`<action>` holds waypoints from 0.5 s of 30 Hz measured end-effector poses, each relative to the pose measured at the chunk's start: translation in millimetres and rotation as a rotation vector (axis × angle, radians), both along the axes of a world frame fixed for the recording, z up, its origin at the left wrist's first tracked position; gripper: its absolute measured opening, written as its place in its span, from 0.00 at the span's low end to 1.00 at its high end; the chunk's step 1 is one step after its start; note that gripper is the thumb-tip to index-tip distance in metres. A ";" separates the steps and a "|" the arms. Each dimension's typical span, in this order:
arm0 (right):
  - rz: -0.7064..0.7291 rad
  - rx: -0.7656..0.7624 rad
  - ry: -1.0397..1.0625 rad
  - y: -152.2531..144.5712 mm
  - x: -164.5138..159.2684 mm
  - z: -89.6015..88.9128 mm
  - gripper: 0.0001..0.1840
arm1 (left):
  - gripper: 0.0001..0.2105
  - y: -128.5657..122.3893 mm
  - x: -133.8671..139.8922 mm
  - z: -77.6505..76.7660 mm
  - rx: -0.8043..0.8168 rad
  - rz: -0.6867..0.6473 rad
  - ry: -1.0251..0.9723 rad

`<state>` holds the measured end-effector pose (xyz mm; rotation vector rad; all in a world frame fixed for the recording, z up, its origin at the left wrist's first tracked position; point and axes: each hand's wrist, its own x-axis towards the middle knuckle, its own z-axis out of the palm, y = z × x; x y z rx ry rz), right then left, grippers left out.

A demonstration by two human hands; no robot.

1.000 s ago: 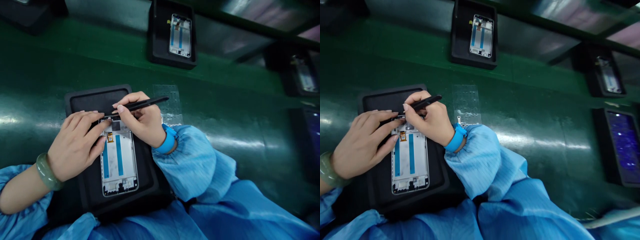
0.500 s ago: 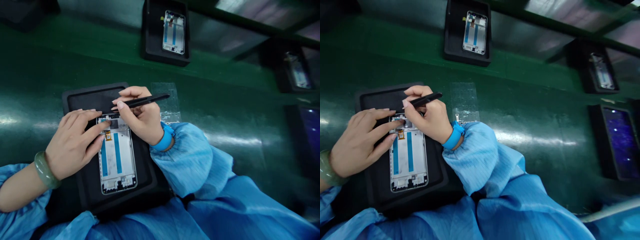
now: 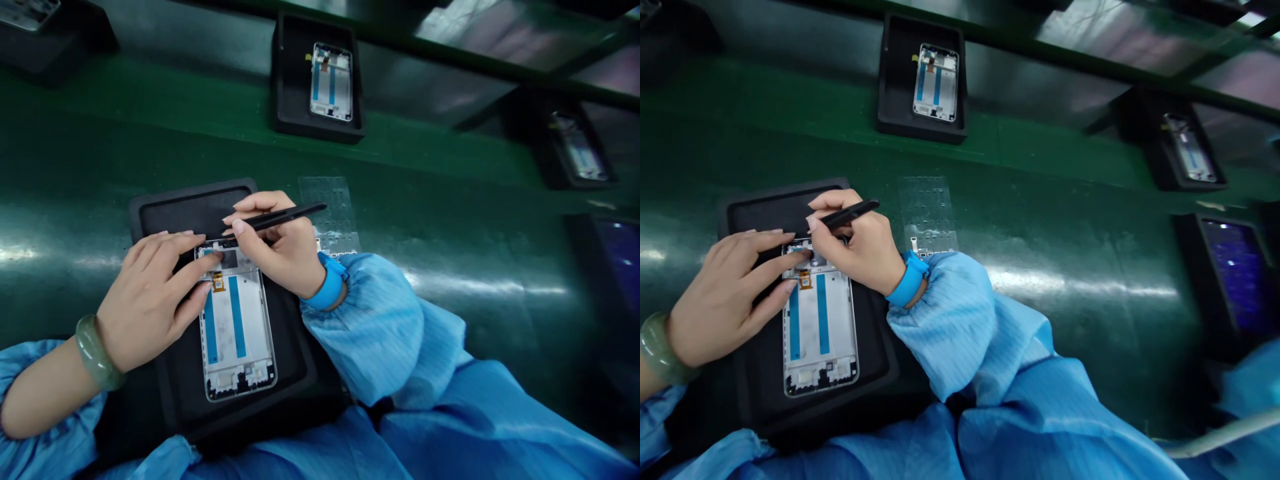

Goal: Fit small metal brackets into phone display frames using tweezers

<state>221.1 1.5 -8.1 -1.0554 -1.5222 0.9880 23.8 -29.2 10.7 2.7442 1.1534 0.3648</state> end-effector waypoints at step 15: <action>0.076 0.200 -0.240 0.5 4.0 4.7 0.03 | 0.15 0.3 0.3 -0.8 -0.001 0.007 -0.019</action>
